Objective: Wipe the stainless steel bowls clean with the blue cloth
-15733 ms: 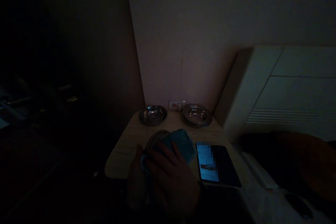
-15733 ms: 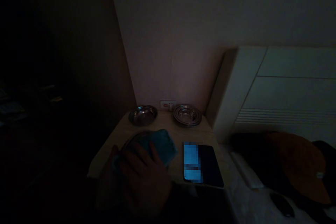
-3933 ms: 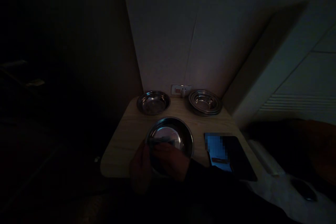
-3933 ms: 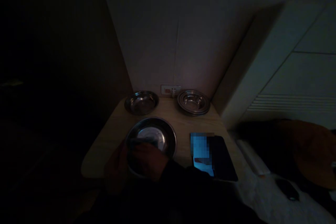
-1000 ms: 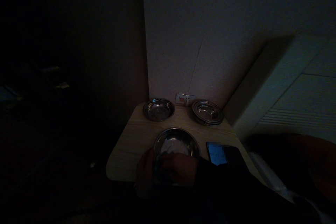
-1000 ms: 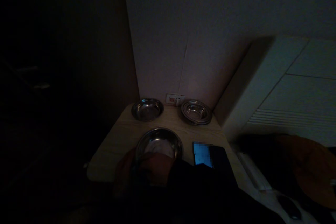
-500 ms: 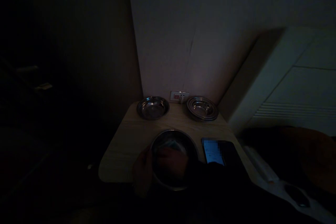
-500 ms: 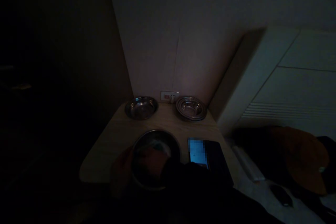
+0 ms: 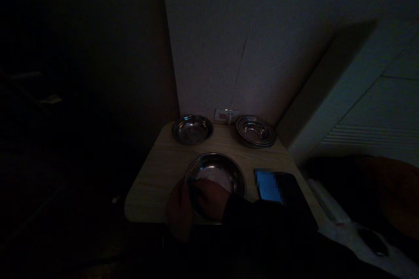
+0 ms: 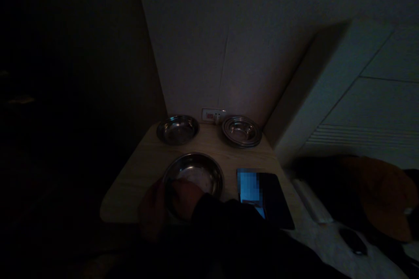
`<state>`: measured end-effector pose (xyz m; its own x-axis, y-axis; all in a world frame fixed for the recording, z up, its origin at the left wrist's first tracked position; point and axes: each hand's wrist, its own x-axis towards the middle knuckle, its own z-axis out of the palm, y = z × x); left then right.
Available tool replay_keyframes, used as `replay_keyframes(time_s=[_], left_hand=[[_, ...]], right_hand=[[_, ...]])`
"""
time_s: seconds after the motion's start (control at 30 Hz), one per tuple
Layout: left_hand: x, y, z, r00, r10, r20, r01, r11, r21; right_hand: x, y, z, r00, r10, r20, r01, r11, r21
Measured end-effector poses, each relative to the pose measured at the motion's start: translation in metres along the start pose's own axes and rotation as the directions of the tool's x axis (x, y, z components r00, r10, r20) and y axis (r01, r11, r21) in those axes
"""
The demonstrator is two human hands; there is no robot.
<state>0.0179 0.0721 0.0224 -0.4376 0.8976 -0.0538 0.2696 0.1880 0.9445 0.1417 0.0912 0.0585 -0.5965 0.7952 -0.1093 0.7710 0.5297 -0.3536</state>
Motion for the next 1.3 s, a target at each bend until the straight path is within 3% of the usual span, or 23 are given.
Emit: replay_keyframes(time_s=[0.07,0.17,0.23,0.3,0.37,0.43,0.47,0.53,0.6,0.67,0.8,0.9,1.0,1.03,1.07,1.2,1.3], left_hand=[[0.001,0.002,-0.005,1.0,-0.008,-0.028,0.009,1.0,0.029],[-0.001,0.008,-0.012,0.999,0.046,0.0,-0.046,0.998,0.049],[-0.004,0.013,-0.014,0.995,0.098,0.028,-0.1,0.992,0.072],[-0.007,0.018,-0.012,0.993,0.109,0.042,-0.112,0.989,0.092],[-0.01,0.021,-0.009,0.993,0.104,0.059,-0.11,0.989,0.1],[-0.011,0.022,-0.008,0.989,0.125,0.074,-0.133,0.984,0.114],[-0.01,0.023,-0.008,0.987,0.142,0.07,-0.15,0.981,0.125],[-0.009,0.023,-0.01,0.986,0.162,0.036,-0.166,0.975,0.149],[-0.007,0.022,-0.011,0.987,0.163,-0.001,-0.161,0.974,0.162],[-0.006,0.022,-0.01,0.986,0.164,-0.04,-0.155,0.974,0.164],[-0.006,0.024,-0.005,0.986,0.153,-0.062,-0.139,0.972,0.188],[-0.006,0.026,-0.007,0.993,0.102,-0.053,-0.089,0.974,0.208],[-0.005,0.027,-0.013,0.993,0.115,-0.029,-0.108,0.976,0.187],[-0.004,0.028,-0.013,0.991,0.131,-0.012,-0.127,0.977,0.173],[-0.004,0.029,-0.013,0.989,0.148,0.007,-0.147,0.977,0.157],[-0.002,0.031,-0.007,0.985,0.147,0.088,-0.155,0.984,0.088],[0.0,0.029,-0.006,0.989,0.11,0.097,-0.118,0.99,0.077]], right_hand=[[-0.009,-0.001,-0.002,0.996,-0.081,0.046,0.079,0.996,0.04],[-0.032,0.017,-0.021,0.982,-0.129,0.141,0.148,0.98,-0.135],[-0.043,0.031,-0.039,0.997,-0.031,0.074,0.053,0.943,-0.329],[-0.044,0.038,-0.053,0.995,-0.046,-0.092,0.004,0.911,-0.413],[-0.033,0.038,-0.058,0.951,-0.226,-0.21,0.116,0.894,-0.433],[-0.016,0.037,-0.055,0.894,-0.408,-0.187,0.295,0.847,-0.442],[-0.008,0.038,-0.052,0.892,-0.431,-0.141,0.337,0.838,-0.429],[0.003,0.043,-0.046,0.942,-0.329,-0.066,0.279,0.877,-0.39],[0.002,0.049,-0.039,0.988,-0.142,-0.059,0.113,0.928,-0.355],[-0.008,0.048,-0.031,0.997,-0.021,-0.078,-0.005,0.945,-0.327],[-0.032,0.018,-0.009,0.997,0.028,-0.07,-0.04,0.983,-0.179],[-0.036,0.005,0.002,0.99,-0.066,-0.123,0.07,0.997,0.034],[-0.032,0.026,-0.008,0.983,-0.16,-0.091,0.135,0.962,-0.236],[-0.029,0.037,-0.015,0.983,-0.144,-0.116,0.087,0.913,-0.398],[-0.025,0.048,-0.024,0.979,-0.145,-0.141,0.068,0.893,-0.445],[0.003,0.065,-0.054,0.945,-0.294,-0.142,0.186,0.842,-0.507],[0.025,0.053,-0.058,0.862,-0.504,-0.051,0.42,0.768,-0.484]])
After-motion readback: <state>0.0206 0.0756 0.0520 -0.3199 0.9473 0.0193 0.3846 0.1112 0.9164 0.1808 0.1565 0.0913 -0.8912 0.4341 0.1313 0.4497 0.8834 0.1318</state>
